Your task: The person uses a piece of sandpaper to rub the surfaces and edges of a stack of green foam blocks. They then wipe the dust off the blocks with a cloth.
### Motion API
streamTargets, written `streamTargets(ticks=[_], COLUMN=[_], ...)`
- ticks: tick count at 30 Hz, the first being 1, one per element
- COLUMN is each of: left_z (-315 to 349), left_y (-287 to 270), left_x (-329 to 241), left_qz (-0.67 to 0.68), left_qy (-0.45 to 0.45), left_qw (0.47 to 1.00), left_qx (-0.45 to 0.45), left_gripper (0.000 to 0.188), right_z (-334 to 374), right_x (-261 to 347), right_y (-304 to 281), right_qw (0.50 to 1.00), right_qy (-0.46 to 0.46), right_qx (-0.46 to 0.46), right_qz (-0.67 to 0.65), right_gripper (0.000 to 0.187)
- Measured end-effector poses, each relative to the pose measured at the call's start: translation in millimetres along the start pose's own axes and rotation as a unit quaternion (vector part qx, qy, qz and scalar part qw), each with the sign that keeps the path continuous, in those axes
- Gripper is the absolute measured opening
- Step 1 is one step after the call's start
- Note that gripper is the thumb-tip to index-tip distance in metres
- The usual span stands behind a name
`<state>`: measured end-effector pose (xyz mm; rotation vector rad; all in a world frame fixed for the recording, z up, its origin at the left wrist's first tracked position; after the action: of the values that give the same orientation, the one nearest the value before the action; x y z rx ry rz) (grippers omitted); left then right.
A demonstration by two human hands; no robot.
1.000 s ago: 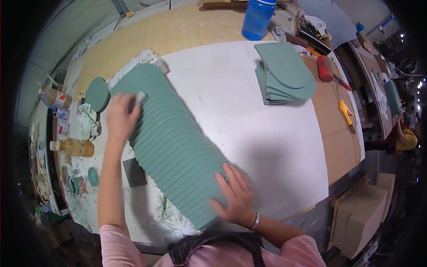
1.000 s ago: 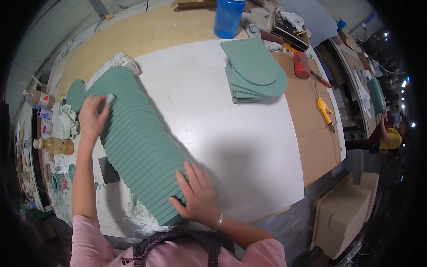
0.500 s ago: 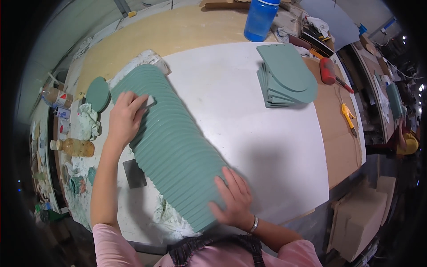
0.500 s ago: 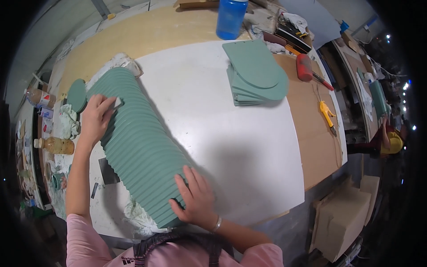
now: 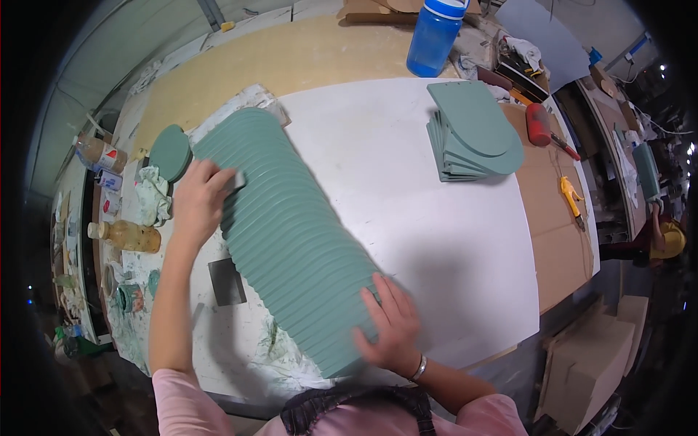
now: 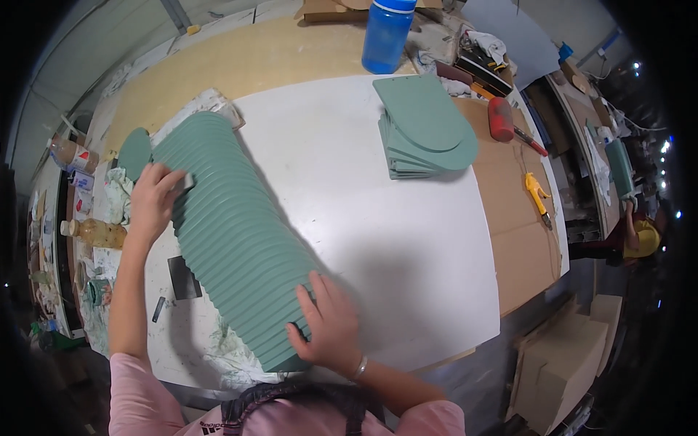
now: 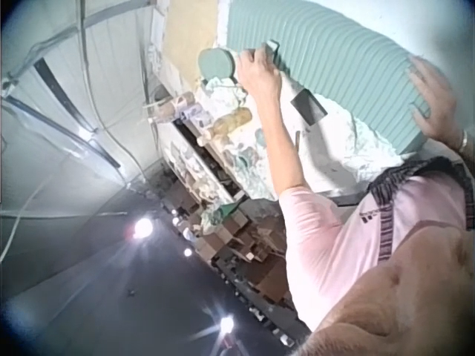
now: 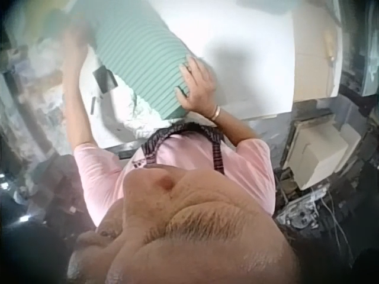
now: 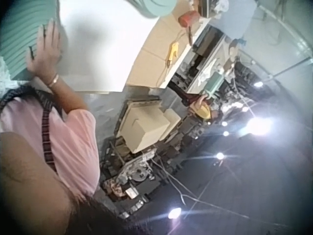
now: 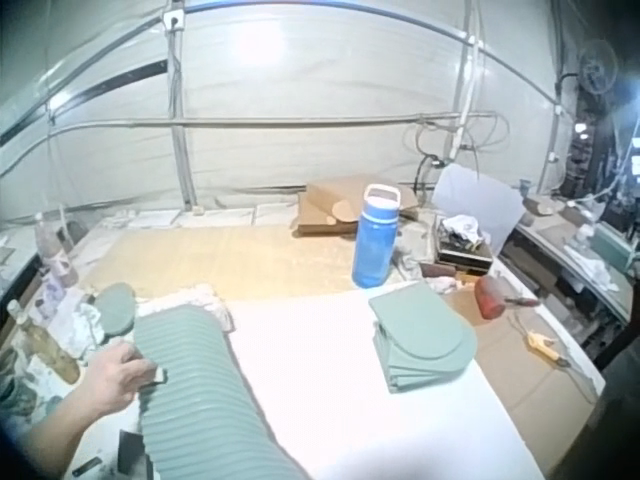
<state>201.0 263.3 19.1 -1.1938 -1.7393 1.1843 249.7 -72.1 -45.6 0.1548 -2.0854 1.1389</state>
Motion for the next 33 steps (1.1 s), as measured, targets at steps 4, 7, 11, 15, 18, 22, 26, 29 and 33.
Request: streamTargets(ticks=[4, 7, 11, 15, 18, 22, 26, 29, 33], left_z=[24, -5, -11, 16, 1, -35, -27, -4, -28], left_y=[-8, 1, 0, 0, 2, 11, 20, 13, 12], left_x=[9, -10, -11, 1, -3, -24, -28, -7, -34], left_qz=[0.021, 0.027, 0.014, 0.018, 0.013, 0.045, 0.063, 0.048, 0.045], left_qy=[-0.045, -0.021, -0.011, -0.039, -0.040, -0.025, -0.003, -0.037, -0.023], left_qw=[0.998, 0.998, 0.999, 0.999, 0.999, 0.997, 0.998, 0.998, 0.998], left_qx=[-0.024, -0.044, -0.040, -0.027, -0.032, -0.063, -0.003, 0.026, 0.021], left_gripper=[0.035, 0.034, 0.033, 0.034, 0.033, 0.033, 0.035, 0.032, 0.034], right_z=[1, 1, 1, 3, 1, 0, 1, -2, 0], right_x=[-1, 2, -1, -4, 1, 2, -2, 0, -1], right_y=[0, 1, 3, 1, 0, 1, -1, 2, -7], right_qw=[1.000, 1.000, 1.000, 1.000, 1.000, 1.000, 1.000, 1.000, 0.999], right_qy=[-0.001, -0.007, -0.003, -0.001, 0.000, -0.006, -0.002, 0.015, 0.006], right_qx=[-0.010, -0.012, 0.001, -0.011, -0.021, -0.012, -0.006, -0.013, -0.032], right_qz=[-0.020, -0.014, -0.009, -0.005, -0.010, -0.004, -0.004, -0.006, -0.020], right_gripper=[0.061, 0.063, 0.063, 0.064, 0.063, 0.063, 0.063, 0.057, 0.061])
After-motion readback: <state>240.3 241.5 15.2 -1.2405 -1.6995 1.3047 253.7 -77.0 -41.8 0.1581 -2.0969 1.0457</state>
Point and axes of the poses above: each hand's wrist, its own z-axis away from the middle knuckle, its own y-axis out of the palm, x = y × z, the point moved 9 cm from there along -z, towards the middle knuckle, and after that the axes turned 3 degrees about -z, right-handed, at the moved point
